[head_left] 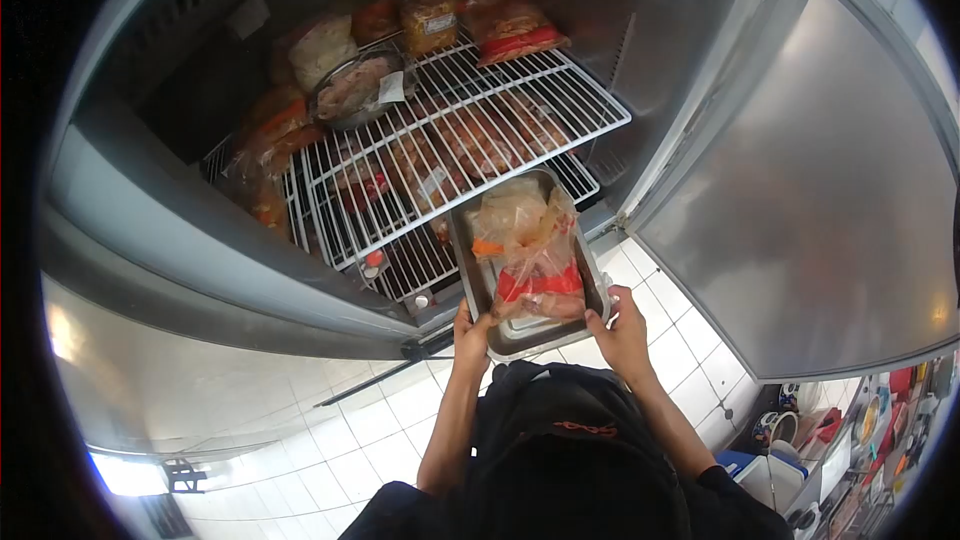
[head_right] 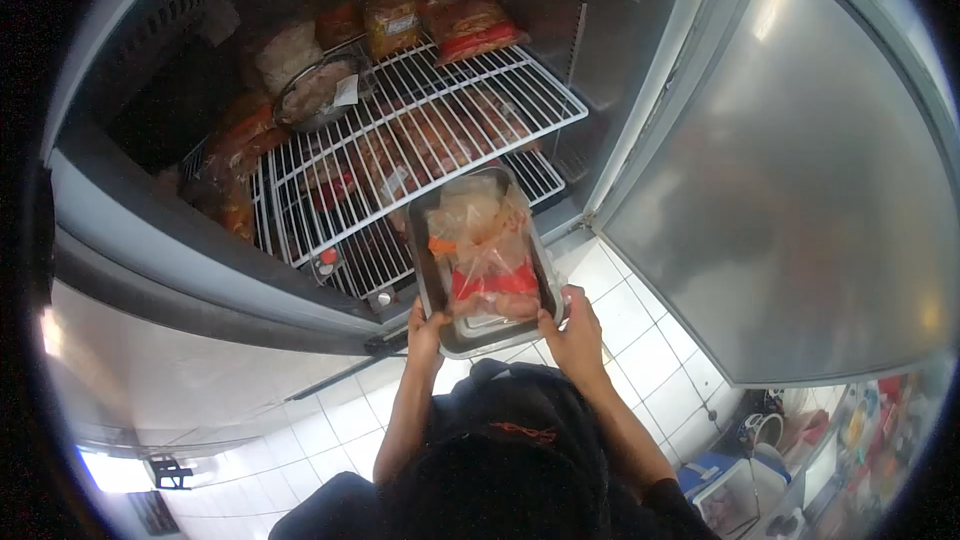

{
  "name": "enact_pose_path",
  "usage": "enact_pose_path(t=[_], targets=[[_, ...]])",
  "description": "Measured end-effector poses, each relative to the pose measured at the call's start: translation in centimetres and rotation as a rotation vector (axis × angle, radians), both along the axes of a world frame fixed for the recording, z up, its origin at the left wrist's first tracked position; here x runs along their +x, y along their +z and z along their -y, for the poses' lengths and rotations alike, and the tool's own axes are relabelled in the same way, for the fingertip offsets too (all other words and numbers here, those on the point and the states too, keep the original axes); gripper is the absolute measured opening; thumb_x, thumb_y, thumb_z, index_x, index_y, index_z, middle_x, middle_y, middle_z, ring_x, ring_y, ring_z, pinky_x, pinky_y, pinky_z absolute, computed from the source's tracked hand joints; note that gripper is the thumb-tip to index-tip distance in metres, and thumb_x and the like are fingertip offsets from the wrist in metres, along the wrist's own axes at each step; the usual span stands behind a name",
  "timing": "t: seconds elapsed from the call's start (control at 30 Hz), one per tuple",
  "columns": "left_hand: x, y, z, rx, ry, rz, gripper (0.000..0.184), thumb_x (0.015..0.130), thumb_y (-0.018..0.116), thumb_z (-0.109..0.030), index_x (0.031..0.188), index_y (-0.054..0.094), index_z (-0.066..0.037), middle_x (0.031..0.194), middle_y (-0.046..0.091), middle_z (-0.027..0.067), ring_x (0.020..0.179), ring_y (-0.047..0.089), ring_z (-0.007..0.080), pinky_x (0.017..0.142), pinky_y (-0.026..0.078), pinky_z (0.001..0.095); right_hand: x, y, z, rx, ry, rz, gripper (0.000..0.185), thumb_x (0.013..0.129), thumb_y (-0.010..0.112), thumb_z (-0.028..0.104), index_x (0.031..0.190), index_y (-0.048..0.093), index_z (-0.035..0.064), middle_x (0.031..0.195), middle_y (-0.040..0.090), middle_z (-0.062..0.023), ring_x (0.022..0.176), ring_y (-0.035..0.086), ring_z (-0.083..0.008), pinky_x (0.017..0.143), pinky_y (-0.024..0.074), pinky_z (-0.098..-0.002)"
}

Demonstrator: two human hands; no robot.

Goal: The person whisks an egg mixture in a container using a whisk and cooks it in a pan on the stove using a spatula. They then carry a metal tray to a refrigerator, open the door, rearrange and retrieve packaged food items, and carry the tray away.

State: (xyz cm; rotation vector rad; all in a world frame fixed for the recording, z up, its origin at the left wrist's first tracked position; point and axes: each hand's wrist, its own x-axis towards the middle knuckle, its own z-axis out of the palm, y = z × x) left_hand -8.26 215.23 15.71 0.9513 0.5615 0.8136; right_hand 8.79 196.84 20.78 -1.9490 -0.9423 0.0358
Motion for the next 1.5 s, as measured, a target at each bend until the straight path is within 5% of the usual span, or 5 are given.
enact_pose_path(t=[0.4,0.6,0.8,1.23,1.5], targets=[[1.8,-0.2,2.0,-0.004,0.163,0.063,0.038,0.082,0.052,0.010,0.118,0.056,0.000,0.106,0.065,0.0056,0.095,0.061,0.0139,0.087,0.048,0.0289,1.0,-0.7,-1.1,-0.105,-0.236,-0.276,0.037,0.079,0.078,0.024,0.093,0.057,-0.0021,0.069,0.060,-0.0130,0.065,0.062,-0.0251,0.060,0.0486,-0.0368],[2.4,-2.5,0.9,-0.273,0.215,0.215,0.030,0.097,0.051,-0.027,0.116,0.058,-0.005,0.109,0.064,0.0044,0.101,0.059,0.0161,0.092,0.044,0.0317,0.9,2.1,-1.5,0.044,-0.080,-0.667,0.022,0.085,0.067,0.017,0.083,0.059,-0.0041,0.062,0.058,-0.0068,0.061,0.062,-0.0155,0.048,0.0499,-0.0286],[1.7,-0.7,0.8,-0.391,0.161,0.276,0.064,0.097,0.037,-0.063,0.119,0.057,-0.006,0.116,0.063,0.0076,0.106,0.058,0.0219,0.096,0.043,0.0345,-0.8,2.5,-2.8,0.416,0.003,-0.791,0.012,0.089,0.054,0.006,0.092,0.058,-0.0054,0.077,0.060,-0.0085,0.064,0.063,-0.0153,0.053,0.0579,-0.0294],[2.7,-4.3,-0.5,-0.285,0.269,0.082,0.041,0.101,0.043,-0.043,0.078,0.049,-0.010,0.066,0.053,0.0047,0.060,0.052,0.0168,0.057,0.044,0.0293,0.0,10.4,8.3,0.345,0.012,-0.924,0.025,0.079,0.054,0.004,0.104,0.059,-0.0011,0.093,0.065,-0.0082,0.080,0.064,-0.0156,0.068,0.0547,-0.0281],[2.2,-0.3,-0.1,-0.165,0.306,-0.036,0.016,0.095,0.055,-0.025,0.088,0.055,-0.011,0.082,0.046,-0.0036,0.082,0.044,0.0089,0.082,0.036,0.0249,3.2,18.1,13.4,0.534,0.041,-0.781,0.030,0.081,0.059,0.005,0.110,0.061,-0.0012,0.102,0.065,-0.0083,0.091,0.063,-0.0172,0.086,0.0517,-0.0312]])
